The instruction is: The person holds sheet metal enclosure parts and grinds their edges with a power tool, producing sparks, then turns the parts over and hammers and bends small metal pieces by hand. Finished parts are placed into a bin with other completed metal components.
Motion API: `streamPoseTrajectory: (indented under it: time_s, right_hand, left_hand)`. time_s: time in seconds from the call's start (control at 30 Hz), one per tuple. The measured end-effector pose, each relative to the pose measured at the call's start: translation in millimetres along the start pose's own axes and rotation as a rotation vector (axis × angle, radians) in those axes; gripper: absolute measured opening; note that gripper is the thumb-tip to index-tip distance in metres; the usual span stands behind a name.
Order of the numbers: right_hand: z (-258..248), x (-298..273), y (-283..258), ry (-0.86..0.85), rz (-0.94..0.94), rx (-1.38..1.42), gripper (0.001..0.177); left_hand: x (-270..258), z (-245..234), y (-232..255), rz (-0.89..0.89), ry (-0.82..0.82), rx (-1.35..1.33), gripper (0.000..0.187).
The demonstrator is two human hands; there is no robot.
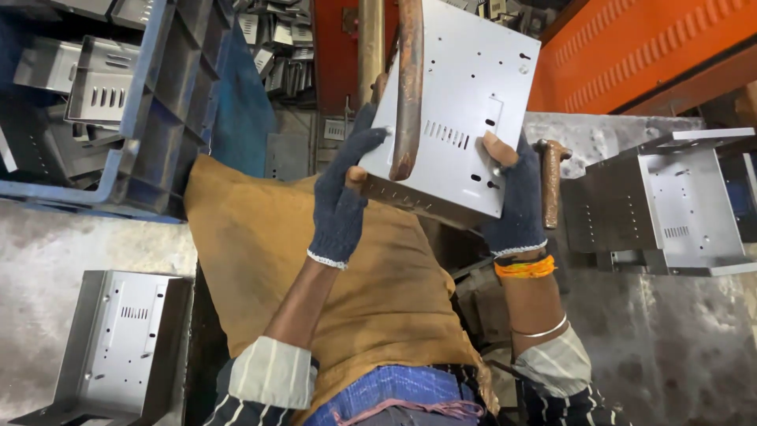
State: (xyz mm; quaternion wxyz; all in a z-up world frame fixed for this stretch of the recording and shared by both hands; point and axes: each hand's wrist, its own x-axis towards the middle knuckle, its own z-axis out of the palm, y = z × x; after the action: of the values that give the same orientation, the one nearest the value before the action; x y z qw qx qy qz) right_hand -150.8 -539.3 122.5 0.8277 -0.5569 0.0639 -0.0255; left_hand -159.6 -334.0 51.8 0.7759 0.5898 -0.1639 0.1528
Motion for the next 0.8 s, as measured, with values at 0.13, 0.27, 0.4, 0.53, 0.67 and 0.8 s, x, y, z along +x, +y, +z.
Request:
streamPoseTrajectory:
  time_s: [0.13,0.27,0.4,0.53,0.67,0.8]
  right_hand:
    - [-2,5,3,0.007,-0.033,-0.043,0.052]
    - [-4,6,4,-0.011,-0.080,-0.095,0.051]
    - [-2,5,-1,-0.026,-0.094,-0.093,0.051]
    - [-8,12,5,-0.024,-0.131,-0.126,0.052]
    - [-6,16,-2,-0.071,-0.106,-0.133,0.057]
    - [-21,30,-3,-0.101,-0.045,-0.178,0.056]
  left_hand:
    - [-3,-1,-17,0.021,0.015,-0.007,0.057]
    - [-7,-2,-22,0.080,0.020,0.012,0.057]
    - [-12,-1,-33,-0.021,0.093,0.088,0.056]
    - [-17,4,-24,-0.163,0.180,0.177,0.059]
    - [-19,3,-35,0.110,0.136,0.071,0.068]
    - [-17,4,-7,0.152,0.040,0.244,0.056]
